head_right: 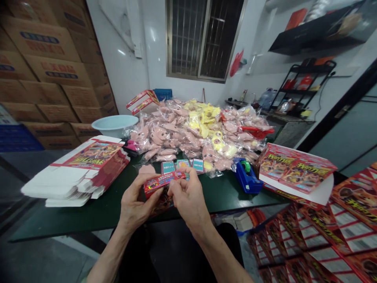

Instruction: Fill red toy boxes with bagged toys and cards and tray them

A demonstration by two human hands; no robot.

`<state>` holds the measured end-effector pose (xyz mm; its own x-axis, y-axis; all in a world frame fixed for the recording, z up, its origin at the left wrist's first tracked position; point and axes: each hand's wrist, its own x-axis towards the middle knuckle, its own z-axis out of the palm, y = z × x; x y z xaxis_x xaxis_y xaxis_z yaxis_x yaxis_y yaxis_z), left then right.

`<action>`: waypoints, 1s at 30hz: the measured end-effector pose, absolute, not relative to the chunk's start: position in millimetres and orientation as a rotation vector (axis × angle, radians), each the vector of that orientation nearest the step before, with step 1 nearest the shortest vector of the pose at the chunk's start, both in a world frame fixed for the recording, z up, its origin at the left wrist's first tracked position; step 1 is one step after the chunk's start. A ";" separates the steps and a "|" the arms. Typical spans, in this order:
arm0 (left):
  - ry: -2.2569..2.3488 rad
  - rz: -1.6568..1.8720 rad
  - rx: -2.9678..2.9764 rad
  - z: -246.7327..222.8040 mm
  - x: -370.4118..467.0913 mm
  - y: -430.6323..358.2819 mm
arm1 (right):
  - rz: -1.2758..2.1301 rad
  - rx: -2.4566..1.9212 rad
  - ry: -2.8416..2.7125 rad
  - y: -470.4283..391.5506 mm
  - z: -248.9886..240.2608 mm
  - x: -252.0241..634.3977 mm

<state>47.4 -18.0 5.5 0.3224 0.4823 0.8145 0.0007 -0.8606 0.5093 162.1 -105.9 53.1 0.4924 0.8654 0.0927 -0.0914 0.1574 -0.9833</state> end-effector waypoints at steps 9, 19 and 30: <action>0.336 1.252 2.521 22.5 40.7 -12.8 | 0.789 -1.203 -0.790 -105.3 46.9 161.8; 0.293 1.157 2.461 25.9 39.9 -10.7 | 0.710 -1.178 -0.701 -102.1 30.8 155.9; 0.494 1.243 2.382 22.0 41.1 -15.9 | 0.534 -1.264 -0.636 -95.6 4.9 143.6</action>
<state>41.1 -15.9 22.0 0.5403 0.4836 0.6887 0.1206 -0.8544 0.5054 143.6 -95.6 4.9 0.7159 0.6836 0.1421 -0.0212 0.2247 -0.9742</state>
